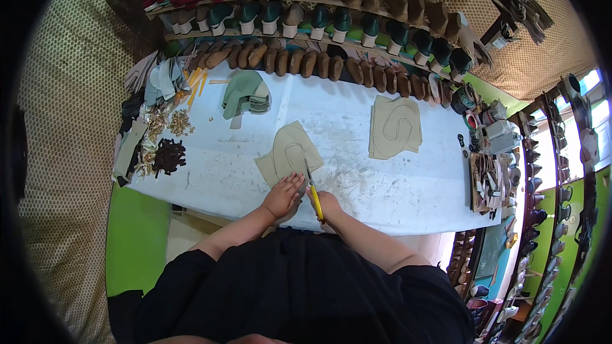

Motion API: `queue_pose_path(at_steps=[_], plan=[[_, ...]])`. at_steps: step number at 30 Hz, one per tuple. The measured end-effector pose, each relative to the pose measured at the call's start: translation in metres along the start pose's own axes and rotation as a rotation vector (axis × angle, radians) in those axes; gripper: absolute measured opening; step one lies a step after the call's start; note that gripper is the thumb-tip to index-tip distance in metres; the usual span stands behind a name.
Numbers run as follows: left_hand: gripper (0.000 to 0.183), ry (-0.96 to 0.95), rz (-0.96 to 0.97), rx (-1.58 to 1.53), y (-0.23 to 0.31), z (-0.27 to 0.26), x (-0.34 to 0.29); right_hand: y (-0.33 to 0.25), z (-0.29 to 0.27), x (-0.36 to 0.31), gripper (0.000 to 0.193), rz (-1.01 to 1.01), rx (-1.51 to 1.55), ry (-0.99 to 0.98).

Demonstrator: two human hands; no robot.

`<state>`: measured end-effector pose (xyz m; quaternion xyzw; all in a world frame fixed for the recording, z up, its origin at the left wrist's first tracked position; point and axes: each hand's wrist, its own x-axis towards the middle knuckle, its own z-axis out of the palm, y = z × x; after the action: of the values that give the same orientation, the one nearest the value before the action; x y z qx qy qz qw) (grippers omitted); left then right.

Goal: Cut shoe pattern pieces from a sheet of material using scissors while following a marked template.

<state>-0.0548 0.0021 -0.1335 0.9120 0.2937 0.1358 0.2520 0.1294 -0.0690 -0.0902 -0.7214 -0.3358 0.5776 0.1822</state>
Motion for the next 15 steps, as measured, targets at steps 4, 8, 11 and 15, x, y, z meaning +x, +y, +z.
queue_pose_path(at_steps=[4,8,11,15], plan=[[0.054,-0.006,-0.001,-0.011,-0.002,0.002,0.0,0.003,-0.002,0.004,0.071,0.005,0.022,0.007],[0.055,-0.023,0.032,0.018,-0.001,0.001,0.0,0.01,-0.007,0.018,0.078,0.05,0.046,-0.08],[0.056,-0.025,0.053,0.038,-0.001,0.001,-0.001,0.007,-0.006,0.02,0.077,0.095,0.131,-0.119],[0.057,-0.032,0.051,0.032,-0.001,0.0,-0.001,0.011,-0.003,0.024,0.077,0.021,0.047,-0.067]])
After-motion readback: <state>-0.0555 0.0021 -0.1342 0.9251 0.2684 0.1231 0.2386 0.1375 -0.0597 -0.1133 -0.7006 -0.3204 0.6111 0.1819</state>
